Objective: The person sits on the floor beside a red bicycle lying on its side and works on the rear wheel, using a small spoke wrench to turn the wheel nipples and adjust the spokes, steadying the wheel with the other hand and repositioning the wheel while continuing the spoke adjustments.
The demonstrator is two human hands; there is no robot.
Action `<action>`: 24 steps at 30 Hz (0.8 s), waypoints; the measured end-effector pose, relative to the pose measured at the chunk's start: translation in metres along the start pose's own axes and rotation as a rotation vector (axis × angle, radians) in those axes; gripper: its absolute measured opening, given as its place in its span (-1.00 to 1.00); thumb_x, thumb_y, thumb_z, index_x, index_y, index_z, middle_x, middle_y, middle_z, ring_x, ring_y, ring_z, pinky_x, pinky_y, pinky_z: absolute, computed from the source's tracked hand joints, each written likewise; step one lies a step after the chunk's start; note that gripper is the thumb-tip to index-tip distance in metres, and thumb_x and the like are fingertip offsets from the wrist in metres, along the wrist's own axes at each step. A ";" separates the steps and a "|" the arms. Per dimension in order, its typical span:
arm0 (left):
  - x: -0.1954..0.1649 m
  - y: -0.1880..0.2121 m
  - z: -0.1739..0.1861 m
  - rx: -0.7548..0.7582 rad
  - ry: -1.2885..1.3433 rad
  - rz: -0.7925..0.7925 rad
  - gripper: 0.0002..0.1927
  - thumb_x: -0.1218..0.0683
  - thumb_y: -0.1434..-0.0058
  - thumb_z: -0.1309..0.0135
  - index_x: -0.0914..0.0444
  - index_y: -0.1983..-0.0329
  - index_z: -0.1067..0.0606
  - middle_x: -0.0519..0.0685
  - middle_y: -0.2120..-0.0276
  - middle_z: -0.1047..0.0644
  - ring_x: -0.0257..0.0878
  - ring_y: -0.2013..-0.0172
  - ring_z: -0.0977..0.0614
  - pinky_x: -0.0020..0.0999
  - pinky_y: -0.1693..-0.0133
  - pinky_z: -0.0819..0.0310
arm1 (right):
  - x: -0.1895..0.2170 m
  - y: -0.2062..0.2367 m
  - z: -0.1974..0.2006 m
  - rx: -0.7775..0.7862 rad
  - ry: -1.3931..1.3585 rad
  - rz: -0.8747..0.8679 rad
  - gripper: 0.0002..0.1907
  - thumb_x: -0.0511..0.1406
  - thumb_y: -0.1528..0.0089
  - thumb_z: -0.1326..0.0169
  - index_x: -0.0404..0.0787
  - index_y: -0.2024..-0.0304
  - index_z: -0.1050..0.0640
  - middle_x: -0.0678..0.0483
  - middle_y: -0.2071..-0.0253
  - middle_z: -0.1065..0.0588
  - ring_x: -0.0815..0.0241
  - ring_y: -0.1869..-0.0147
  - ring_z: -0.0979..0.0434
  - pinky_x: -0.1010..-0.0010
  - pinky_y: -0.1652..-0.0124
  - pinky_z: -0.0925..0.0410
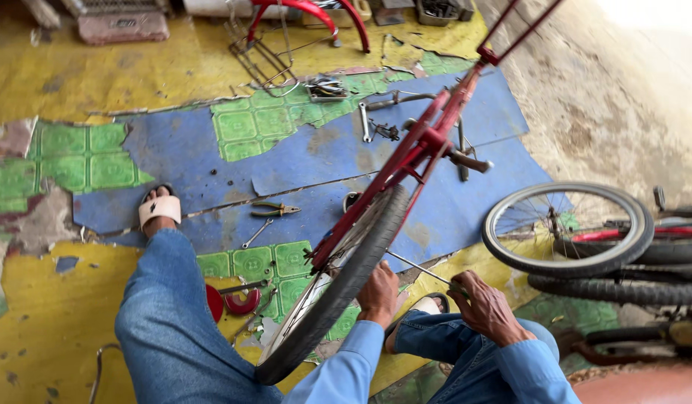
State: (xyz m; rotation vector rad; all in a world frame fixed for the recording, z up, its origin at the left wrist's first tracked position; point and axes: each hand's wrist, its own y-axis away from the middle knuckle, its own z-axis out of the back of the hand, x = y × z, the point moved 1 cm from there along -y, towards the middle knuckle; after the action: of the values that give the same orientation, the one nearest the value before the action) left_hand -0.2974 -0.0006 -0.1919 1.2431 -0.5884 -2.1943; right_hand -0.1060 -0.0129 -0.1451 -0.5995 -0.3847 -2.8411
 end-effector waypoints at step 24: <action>0.029 0.010 -0.097 -0.102 -0.376 -0.376 -0.51 -0.14 -0.17 -0.18 0.31 0.02 -0.46 0.16 0.25 -0.54 0.04 0.19 -0.60 -0.05 0.18 -0.49 | -0.022 0.026 0.021 0.069 -0.114 0.116 -0.80 -0.27 -0.28 -0.04 -0.28 0.15 -0.54 -0.15 0.27 -0.53 -0.17 0.22 -0.57 0.09 0.21 -0.41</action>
State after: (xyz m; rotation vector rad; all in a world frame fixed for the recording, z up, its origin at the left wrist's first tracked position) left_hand -0.2228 -0.0372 -0.2507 0.9502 -0.3987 -2.7679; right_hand -0.0724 -0.0282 -0.1305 -0.7474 -0.4497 -2.6800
